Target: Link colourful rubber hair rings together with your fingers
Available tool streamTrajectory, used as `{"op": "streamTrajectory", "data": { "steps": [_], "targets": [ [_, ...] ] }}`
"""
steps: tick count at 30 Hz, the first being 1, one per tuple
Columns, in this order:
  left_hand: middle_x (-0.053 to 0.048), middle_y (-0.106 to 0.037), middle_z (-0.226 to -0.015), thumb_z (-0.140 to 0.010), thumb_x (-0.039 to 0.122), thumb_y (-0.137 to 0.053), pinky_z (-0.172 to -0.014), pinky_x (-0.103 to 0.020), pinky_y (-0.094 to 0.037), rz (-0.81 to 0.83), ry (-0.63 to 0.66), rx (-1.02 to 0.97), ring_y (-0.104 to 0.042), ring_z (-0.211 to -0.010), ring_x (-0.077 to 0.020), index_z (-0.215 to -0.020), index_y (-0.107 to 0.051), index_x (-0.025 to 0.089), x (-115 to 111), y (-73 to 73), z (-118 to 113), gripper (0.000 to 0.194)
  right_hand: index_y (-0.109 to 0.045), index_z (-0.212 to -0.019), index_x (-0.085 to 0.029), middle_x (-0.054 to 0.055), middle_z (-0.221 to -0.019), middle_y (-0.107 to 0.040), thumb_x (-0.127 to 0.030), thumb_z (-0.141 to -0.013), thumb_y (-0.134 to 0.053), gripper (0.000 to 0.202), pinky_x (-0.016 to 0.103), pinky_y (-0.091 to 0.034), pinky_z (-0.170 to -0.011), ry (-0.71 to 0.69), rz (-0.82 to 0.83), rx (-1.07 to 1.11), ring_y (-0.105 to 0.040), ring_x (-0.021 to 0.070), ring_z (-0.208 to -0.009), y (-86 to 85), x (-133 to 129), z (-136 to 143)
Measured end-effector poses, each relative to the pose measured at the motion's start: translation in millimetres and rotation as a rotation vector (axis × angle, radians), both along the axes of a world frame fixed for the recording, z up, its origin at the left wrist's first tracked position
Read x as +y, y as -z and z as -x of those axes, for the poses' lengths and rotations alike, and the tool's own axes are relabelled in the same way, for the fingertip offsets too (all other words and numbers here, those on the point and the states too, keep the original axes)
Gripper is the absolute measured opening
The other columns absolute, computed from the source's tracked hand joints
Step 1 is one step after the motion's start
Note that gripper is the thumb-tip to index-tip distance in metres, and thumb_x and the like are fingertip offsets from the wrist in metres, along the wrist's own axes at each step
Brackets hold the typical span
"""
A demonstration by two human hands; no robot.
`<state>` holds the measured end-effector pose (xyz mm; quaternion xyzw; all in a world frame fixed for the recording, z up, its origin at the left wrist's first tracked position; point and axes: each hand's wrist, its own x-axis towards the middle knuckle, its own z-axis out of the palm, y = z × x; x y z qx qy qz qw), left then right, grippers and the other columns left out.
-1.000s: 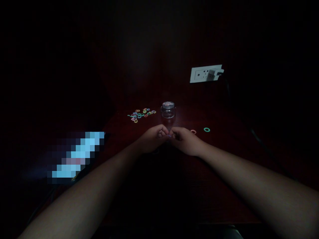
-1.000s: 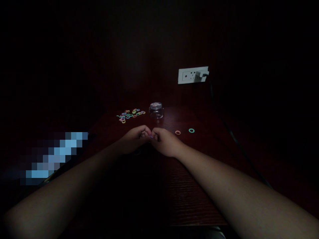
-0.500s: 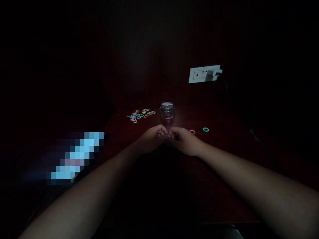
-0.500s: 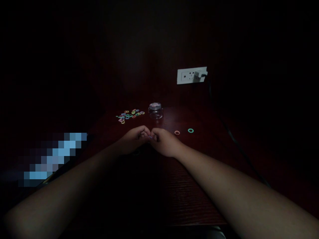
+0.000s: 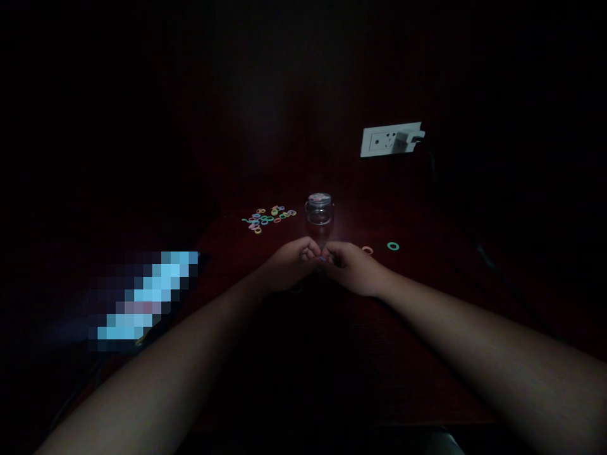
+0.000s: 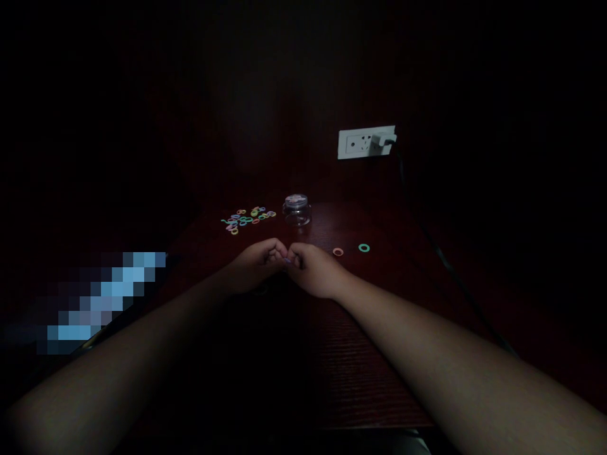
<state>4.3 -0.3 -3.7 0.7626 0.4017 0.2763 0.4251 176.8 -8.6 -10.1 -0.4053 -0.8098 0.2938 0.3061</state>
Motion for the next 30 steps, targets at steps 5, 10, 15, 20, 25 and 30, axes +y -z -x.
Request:
{"op": "streamTrajectory", "data": {
  "steps": [5,10,15,20,25,30],
  "targets": [
    [0.001,-0.051,-0.071,-0.078,0.030,-0.053,-0.054,-0.019,-0.035,-0.005,-0.013,-0.007,-0.044,-0.059,-0.0065,-0.086,-0.050,0.014,0.4,0.9,-0.3,0.018,-0.047,-0.069,-0.018,-0.003,-0.060,-0.048,-0.022,-0.075,-0.049,0.007,0.021,-0.031,-0.049,0.000,0.010,0.013,-0.042,0.0086,-0.053,-0.4,-0.8,0.4],
    [0.001,-0.051,-0.071,-0.078,0.029,-0.053,-0.054,-0.018,-0.035,-0.004,-0.006,0.003,-0.044,-0.060,-0.0065,-0.086,-0.051,0.014,0.3,0.9,-0.1,0.017,-0.046,-0.069,-0.018,-0.003,-0.060,-0.047,-0.024,-0.076,-0.047,0.010,0.022,-0.031,-0.048,-0.002,0.003,0.013,-0.041,0.0085,-0.053,-0.5,-0.8,0.5],
    [0.002,-0.050,-0.070,-0.078,0.029,-0.052,-0.054,-0.018,-0.034,-0.006,-0.001,-0.011,-0.043,-0.059,-0.0061,-0.086,-0.050,0.014,-0.1,1.1,-0.7,0.016,-0.047,-0.070,-0.018,-0.003,-0.061,-0.048,-0.023,-0.075,-0.048,0.008,0.022,-0.031,-0.049,-0.011,0.013,0.011,-0.042,0.0087,-0.053,0.3,-0.6,0.2],
    [0.002,-0.051,-0.071,-0.078,0.027,-0.051,-0.055,-0.019,-0.035,-0.004,0.001,0.003,-0.043,-0.060,-0.0063,-0.086,-0.050,0.014,-1.2,-0.5,-0.8,0.014,-0.045,-0.069,-0.018,-0.003,-0.061,-0.047,-0.024,-0.076,-0.047,0.009,0.022,-0.031,-0.050,-0.003,-0.005,-0.004,-0.041,0.0087,-0.054,0.1,-2.1,0.3],
    [0.000,-0.053,-0.075,-0.078,0.023,-0.049,-0.056,-0.019,-0.036,0.002,0.015,0.015,-0.045,-0.061,-0.0066,-0.087,-0.050,0.015,-1.7,-1.1,-0.7,0.012,-0.044,-0.070,-0.019,-0.003,-0.062,-0.047,-0.025,-0.077,-0.046,0.010,0.022,-0.031,-0.050,-0.005,-0.005,-0.032,-0.041,0.0091,-0.055,-0.9,-3.4,-0.4],
    [0.001,-0.053,-0.074,-0.078,0.023,-0.049,-0.056,-0.019,-0.037,-0.007,0.007,0.000,-0.045,-0.060,-0.0067,-0.085,-0.050,0.015,-1.0,0.2,-0.8,0.012,-0.045,-0.069,-0.018,-0.003,-0.062,-0.047,-0.024,-0.074,-0.049,0.008,0.022,-0.032,-0.051,-0.025,0.006,-0.007,-0.041,0.0092,-0.055,-0.2,-1.9,-1.1]
  ]
}}
